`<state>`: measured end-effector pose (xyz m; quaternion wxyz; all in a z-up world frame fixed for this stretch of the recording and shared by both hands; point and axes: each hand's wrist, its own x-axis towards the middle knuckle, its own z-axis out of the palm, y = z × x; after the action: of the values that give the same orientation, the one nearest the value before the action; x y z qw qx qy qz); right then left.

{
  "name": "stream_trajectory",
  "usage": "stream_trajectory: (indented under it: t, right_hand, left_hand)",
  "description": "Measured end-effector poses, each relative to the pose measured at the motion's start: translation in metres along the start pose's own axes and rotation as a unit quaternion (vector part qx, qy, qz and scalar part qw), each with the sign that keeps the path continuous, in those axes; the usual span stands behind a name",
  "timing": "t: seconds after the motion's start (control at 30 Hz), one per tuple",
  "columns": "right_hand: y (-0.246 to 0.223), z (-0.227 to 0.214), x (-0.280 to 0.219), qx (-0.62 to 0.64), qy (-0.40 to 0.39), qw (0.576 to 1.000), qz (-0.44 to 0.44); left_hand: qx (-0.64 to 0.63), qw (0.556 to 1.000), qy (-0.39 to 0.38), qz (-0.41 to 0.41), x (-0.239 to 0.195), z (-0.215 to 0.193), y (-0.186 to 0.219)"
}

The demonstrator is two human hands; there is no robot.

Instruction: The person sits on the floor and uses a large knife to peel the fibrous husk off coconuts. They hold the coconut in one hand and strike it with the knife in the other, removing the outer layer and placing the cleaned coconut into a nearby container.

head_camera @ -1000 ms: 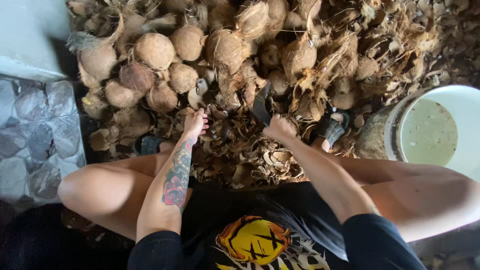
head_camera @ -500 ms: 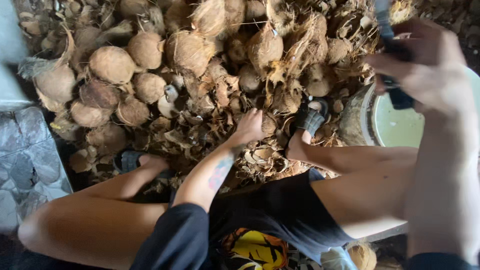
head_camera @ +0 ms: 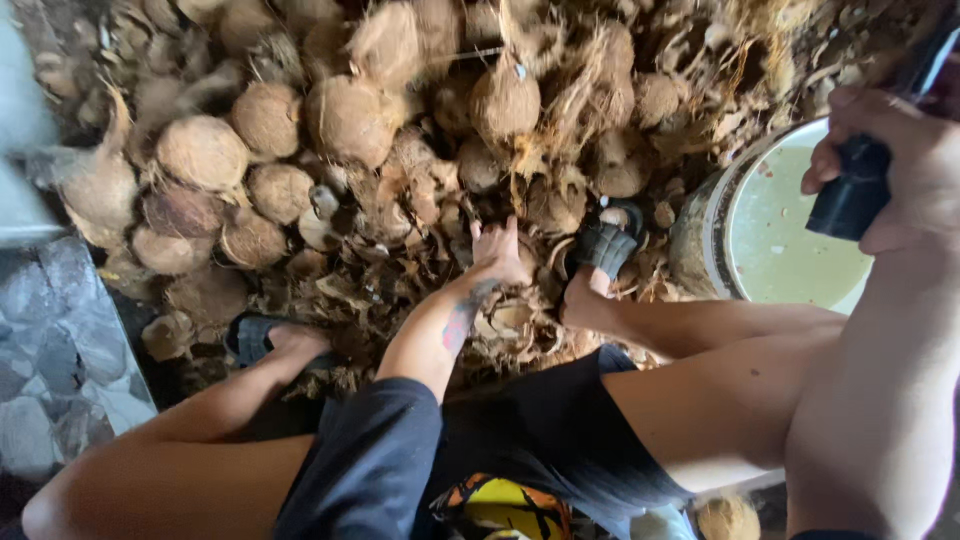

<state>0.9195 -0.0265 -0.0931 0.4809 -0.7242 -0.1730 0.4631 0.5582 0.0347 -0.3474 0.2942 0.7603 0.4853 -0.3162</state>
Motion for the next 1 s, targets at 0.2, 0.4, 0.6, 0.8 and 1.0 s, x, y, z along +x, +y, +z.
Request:
stream_trajectory:
  t: [0.2,0.4,0.6,0.8,1.0]
  right_hand:
    - [-0.015,0.041,-0.045,-0.017,-0.006,0.982,-0.186]
    - [-0.011,0.117,-0.111,-0.057,-0.085,0.958,-0.269]
    - [0.035,0.189,-0.155,-0.02,-0.274,0.922,-0.272]
    - [0.078,0.236,-0.181,0.014,-0.301,0.908,-0.29]
    - [0.011,0.234,-0.249,0.152,-0.416,0.799,-0.406]
  left_hand:
    - [-0.103,0.993,0.017,0.057,-0.034,-0.033,-0.041]
    - [-0.523,0.85,0.045,0.036,-0.096,-0.081,-0.121]
    - [-0.882,0.321,0.158,0.307,-0.137,-0.063,-0.197]
    - [-0.949,0.273,0.086,0.133,-0.17,-0.049,-0.194]
    - [-0.976,0.192,0.072,0.079,-0.172,-0.029,-0.169]
